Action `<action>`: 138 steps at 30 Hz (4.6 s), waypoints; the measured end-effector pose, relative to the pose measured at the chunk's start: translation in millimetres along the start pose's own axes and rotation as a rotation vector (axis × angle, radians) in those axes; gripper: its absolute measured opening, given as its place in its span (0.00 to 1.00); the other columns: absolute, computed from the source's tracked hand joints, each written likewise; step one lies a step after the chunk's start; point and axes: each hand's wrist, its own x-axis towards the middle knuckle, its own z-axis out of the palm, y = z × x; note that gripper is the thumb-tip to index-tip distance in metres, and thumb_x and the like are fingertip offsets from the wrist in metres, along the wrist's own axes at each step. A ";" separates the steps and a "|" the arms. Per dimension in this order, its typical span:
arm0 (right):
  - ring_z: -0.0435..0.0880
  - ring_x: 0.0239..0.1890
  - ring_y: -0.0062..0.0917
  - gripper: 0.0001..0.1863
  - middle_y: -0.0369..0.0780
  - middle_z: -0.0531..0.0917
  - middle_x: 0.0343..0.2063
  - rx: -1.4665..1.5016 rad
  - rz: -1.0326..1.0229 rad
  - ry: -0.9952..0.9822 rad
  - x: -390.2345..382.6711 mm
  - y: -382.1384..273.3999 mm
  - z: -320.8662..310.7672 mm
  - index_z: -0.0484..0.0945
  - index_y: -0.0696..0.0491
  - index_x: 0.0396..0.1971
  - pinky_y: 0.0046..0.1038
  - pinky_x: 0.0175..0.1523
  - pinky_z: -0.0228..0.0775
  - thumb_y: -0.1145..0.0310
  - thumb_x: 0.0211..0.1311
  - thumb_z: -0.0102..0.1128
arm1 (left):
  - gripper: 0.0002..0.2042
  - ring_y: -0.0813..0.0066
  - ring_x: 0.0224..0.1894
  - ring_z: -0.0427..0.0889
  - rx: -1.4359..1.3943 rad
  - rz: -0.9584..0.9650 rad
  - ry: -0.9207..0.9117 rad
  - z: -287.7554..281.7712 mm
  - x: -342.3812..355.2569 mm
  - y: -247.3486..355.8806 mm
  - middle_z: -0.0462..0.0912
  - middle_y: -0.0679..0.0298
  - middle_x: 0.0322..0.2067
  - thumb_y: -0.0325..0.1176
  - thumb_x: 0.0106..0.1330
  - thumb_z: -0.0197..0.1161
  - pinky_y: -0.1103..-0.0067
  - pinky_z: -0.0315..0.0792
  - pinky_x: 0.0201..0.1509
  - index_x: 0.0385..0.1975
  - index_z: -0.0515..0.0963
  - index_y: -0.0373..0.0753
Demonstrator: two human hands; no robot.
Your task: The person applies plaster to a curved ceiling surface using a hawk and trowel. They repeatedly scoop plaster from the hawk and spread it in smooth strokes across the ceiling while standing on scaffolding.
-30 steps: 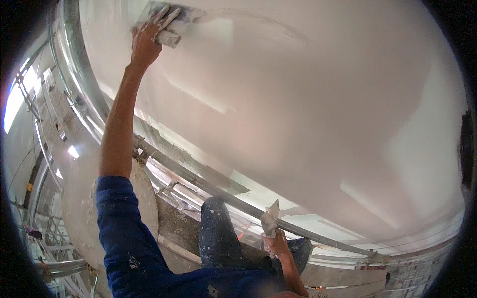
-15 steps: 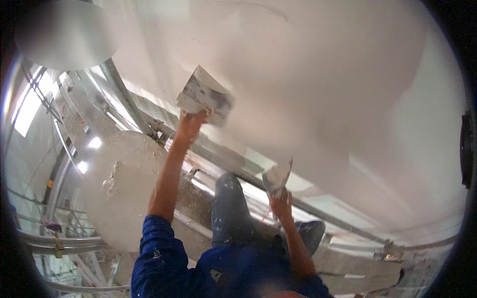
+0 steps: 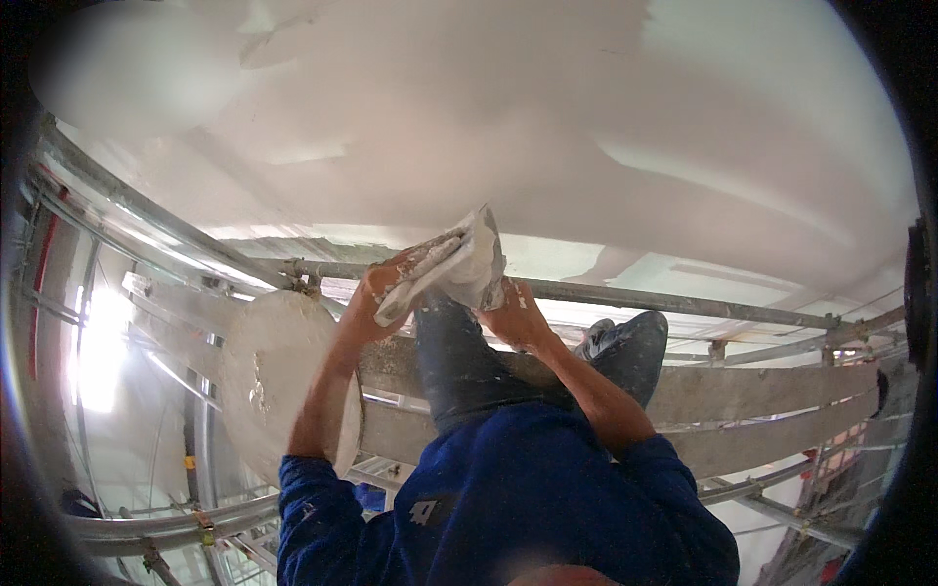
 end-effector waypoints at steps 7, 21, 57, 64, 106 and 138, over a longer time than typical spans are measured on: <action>0.68 0.47 0.38 0.17 0.43 0.71 0.43 0.092 0.064 0.106 -41.1 11.7 -1.2 0.68 0.42 0.43 0.46 0.41 0.61 0.56 0.54 0.44 | 0.17 0.60 0.50 0.65 0.499 0.027 -0.254 -8.6 8.7 -26.8 0.69 0.56 0.46 0.25 0.46 0.57 0.67 0.59 0.53 0.40 0.72 0.41; 0.65 0.48 0.42 0.17 0.48 0.70 0.41 0.133 0.328 -0.122 -95.4 28.0 12.4 0.70 0.40 0.41 0.48 0.51 0.51 0.63 0.47 0.51 | 0.21 0.57 0.59 0.48 1.736 0.945 0.363 69.1 307.4 175.5 0.57 0.65 0.56 0.39 0.53 0.51 0.40 0.41 0.51 0.49 0.64 0.52; 0.62 0.49 0.45 0.17 0.49 0.67 0.44 0.127 0.182 -0.463 -33.8 5.3 82.8 0.72 0.39 0.40 0.47 0.51 0.54 0.63 0.45 0.53 | 0.16 0.55 0.47 0.67 0.892 -0.256 0.975 -254.8 8.0 -356.9 0.69 0.55 0.44 0.20 0.38 0.53 0.59 0.50 0.53 0.32 0.72 0.37; 0.63 0.48 0.38 0.15 0.49 0.68 0.42 -0.171 0.032 -0.208 12.4 -13.4 92.9 0.71 0.44 0.39 0.42 0.50 0.55 0.62 0.48 0.52 | 0.14 0.74 0.34 0.72 -0.306 -0.341 0.807 -115.2 -30.6 -217.7 0.74 0.63 0.31 0.26 0.47 0.56 0.79 0.66 0.36 0.35 0.70 0.32; 0.63 0.38 0.33 0.15 0.41 0.71 0.31 0.830 0.634 -0.292 -85.5 18.2 51.9 0.72 0.47 0.34 0.36 0.40 0.54 0.67 0.40 0.55 | 0.17 0.67 0.57 0.57 1.939 0.762 0.578 -23.3 267.8 50.0 0.63 0.70 0.52 0.37 0.48 0.57 0.52 0.44 0.59 0.41 0.70 0.54; 0.68 0.37 0.36 0.15 0.45 0.72 0.32 -0.249 0.003 -0.079 16.9 -35.7 125.6 0.70 0.59 0.34 0.39 0.37 0.60 0.67 0.48 0.45 | 0.08 0.78 0.30 0.69 -1.134 -0.522 0.925 -55.0 -63.9 -242.9 0.70 0.65 0.30 0.27 0.54 0.53 0.83 0.64 0.29 0.34 0.69 0.35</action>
